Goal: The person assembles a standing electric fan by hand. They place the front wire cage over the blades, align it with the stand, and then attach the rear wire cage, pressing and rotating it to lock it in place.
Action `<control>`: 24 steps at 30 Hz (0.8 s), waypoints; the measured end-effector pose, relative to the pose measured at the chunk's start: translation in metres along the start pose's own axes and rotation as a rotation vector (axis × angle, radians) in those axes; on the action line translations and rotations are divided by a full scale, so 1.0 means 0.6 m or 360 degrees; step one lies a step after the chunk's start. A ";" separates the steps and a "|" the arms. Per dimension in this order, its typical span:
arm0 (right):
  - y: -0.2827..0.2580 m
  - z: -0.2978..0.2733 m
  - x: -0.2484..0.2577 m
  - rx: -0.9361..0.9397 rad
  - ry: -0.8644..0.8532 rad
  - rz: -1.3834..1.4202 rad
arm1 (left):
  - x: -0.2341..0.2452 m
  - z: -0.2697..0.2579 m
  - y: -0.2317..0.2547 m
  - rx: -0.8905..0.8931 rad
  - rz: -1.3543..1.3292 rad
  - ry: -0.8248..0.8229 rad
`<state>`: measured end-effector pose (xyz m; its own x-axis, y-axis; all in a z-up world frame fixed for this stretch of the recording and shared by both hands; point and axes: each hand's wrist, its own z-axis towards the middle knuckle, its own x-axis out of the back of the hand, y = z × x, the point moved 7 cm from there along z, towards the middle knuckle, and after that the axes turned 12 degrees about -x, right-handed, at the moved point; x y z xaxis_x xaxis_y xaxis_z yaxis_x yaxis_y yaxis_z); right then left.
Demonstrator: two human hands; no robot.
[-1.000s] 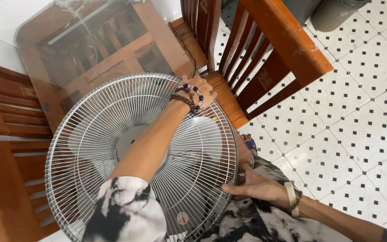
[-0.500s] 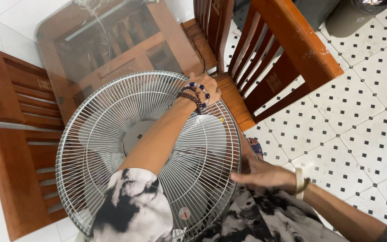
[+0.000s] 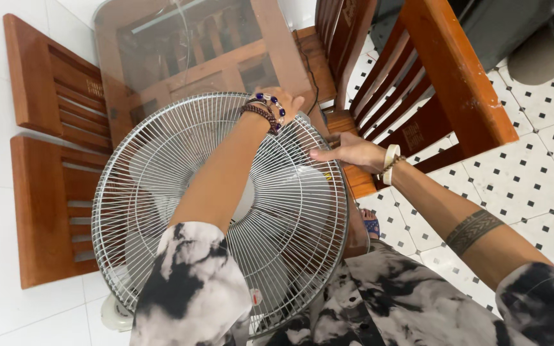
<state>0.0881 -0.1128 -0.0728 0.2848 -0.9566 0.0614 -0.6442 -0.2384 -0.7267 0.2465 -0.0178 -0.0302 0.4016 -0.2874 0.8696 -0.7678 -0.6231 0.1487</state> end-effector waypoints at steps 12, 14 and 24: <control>0.028 0.016 0.015 -0.0062 0.0055 -0.0128 | 0.015 -0.012 -0.010 0.0129 -0.0100 0.0139; 0.017 0.011 0.012 -0.0047 0.0060 -0.0212 | 0.018 -0.014 -0.008 0.0118 -0.0074 0.0135; -0.146 0.053 0.006 0.0177 0.0271 -0.0304 | 0.016 -0.061 -0.111 0.0025 -0.0013 0.0467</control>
<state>0.1679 -0.0898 -0.0307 0.2644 -0.9126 0.3118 -0.5055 -0.4065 -0.7611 0.2833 0.0480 -0.0145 0.2443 -0.0613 0.9678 -0.7566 -0.6362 0.1507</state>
